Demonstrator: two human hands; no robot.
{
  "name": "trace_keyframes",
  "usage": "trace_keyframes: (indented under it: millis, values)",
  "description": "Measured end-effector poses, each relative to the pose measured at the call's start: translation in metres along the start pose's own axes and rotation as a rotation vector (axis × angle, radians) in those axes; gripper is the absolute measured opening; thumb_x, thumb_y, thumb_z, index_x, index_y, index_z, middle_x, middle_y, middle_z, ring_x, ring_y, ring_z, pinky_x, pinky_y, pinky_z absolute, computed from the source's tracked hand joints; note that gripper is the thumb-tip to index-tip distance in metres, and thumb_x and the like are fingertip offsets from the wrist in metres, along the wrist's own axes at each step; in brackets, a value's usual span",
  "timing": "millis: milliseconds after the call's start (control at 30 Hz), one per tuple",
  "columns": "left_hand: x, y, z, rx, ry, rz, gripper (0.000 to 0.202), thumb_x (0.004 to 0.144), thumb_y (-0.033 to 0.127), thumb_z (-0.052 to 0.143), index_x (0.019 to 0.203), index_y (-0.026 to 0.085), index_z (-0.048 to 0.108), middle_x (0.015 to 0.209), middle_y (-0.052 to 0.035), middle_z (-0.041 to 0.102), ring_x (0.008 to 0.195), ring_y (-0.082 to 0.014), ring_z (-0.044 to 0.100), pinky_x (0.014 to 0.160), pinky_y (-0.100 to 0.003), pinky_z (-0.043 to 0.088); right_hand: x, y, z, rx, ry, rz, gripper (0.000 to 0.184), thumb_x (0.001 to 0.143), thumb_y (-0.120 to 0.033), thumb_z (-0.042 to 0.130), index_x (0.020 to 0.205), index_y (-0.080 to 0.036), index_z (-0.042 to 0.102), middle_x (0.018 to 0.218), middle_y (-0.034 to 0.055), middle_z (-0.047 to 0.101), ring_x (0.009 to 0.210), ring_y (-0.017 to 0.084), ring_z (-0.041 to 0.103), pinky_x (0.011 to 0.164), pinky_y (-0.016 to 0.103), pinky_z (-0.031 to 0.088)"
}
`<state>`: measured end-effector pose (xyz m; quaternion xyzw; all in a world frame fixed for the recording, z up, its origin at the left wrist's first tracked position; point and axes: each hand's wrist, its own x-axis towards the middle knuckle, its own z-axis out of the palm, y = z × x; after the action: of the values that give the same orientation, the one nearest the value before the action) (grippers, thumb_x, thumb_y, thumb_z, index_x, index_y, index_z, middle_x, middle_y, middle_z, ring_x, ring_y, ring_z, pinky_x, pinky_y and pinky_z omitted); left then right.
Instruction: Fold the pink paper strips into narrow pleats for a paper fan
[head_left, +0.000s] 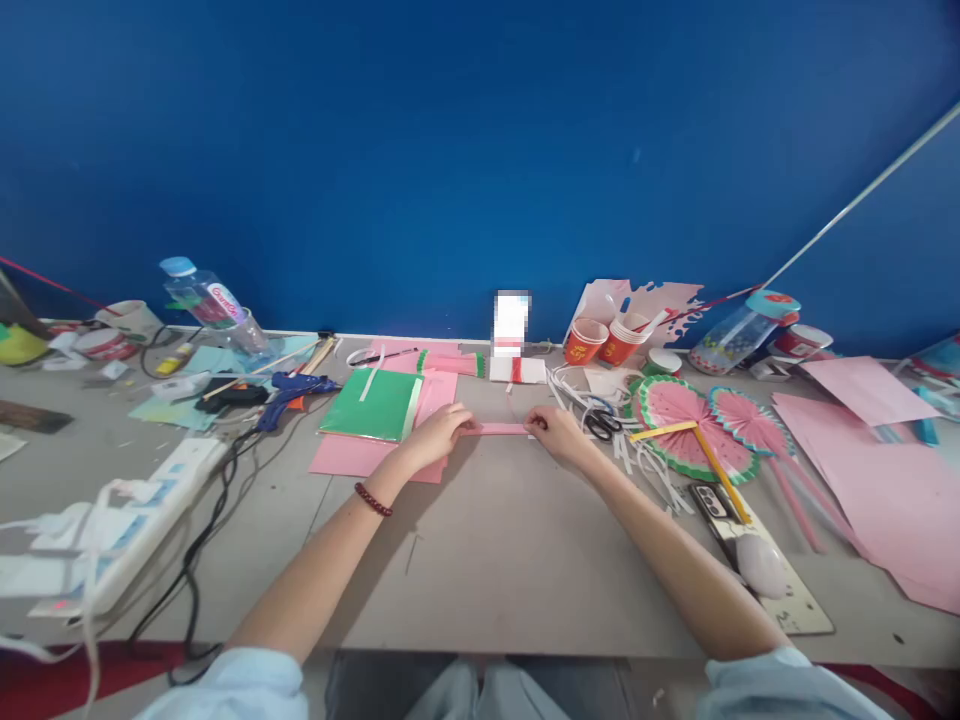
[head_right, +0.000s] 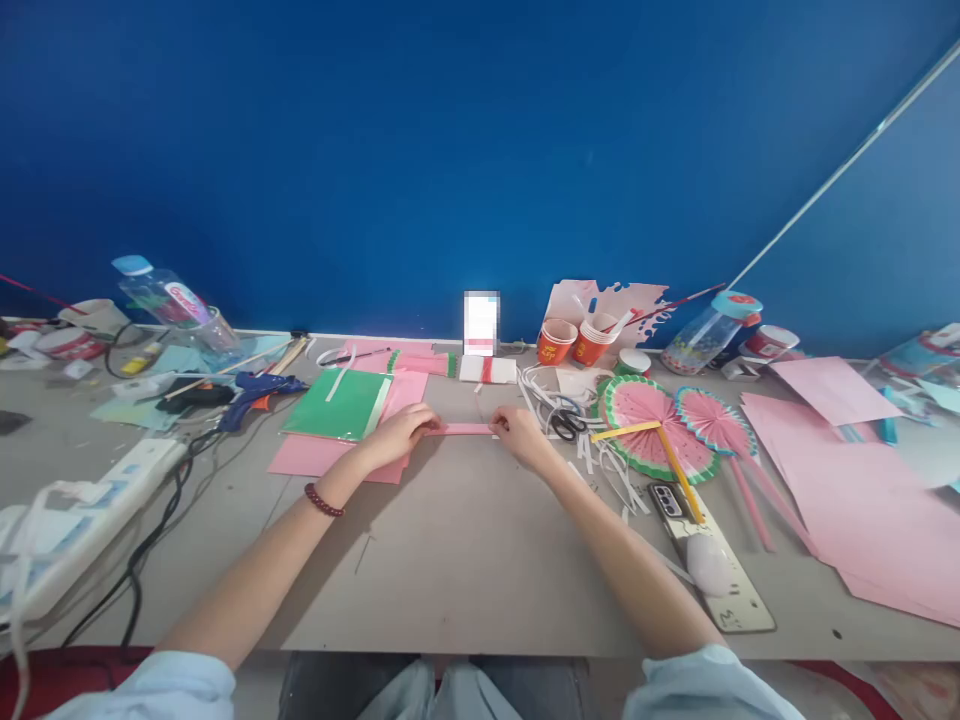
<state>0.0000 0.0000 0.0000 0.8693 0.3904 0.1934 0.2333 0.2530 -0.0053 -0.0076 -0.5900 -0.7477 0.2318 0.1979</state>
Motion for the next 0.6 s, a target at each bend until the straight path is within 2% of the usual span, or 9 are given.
trace_keyframes:
  millis: [233,367,467,600]
  values:
    - [-0.004,0.014,0.009,0.345,0.006,0.055,0.037,0.073,-0.01,0.042,0.093,0.019,0.055,0.092,-0.0061,0.055,0.092,-0.0216,0.05,0.08,-0.034,0.042,-0.005,-0.005,0.005,-0.076,0.045,-0.092,0.014,0.079,-0.009,0.05,0.08,-0.014,0.063,0.082,0.0066,0.059,0.079,0.016,0.053,0.072,0.024,0.037]
    - [-0.005,0.027,0.014,0.488,-0.013,0.05,0.025,0.08,-0.003,0.046,0.093,0.017,0.056,0.089,-0.0064,0.055,0.085,-0.0209,0.052,0.076,-0.032,0.043,-0.014,-0.018,0.01,-0.362,0.097,-0.184,0.023,0.084,-0.006,0.044,0.091,-0.018,0.063,0.092,0.0087,0.059,0.088,0.019,0.051,0.077,0.028,0.036]
    - [-0.006,0.033,0.02,0.579,-0.003,0.041,0.02,0.084,0.001,0.045,0.091,0.015,0.057,0.087,-0.0064,0.055,0.082,-0.0202,0.052,0.074,-0.032,0.043,-0.022,-0.031,0.012,-0.603,0.071,-0.242,0.019,0.086,-0.009,0.046,0.092,-0.018,0.062,0.096,0.0095,0.06,0.088,0.021,0.051,0.076,0.03,0.035]
    - [-0.01,0.037,0.032,0.691,0.007,0.03,0.02,0.082,-0.001,0.046,0.091,0.011,0.059,0.092,-0.0098,0.057,0.086,-0.0221,0.052,0.075,-0.033,0.044,-0.032,-0.046,0.015,-0.75,0.028,-0.249,0.015,0.086,-0.01,0.047,0.091,-0.015,0.061,0.093,0.0116,0.06,0.086,0.022,0.053,0.074,0.032,0.037]
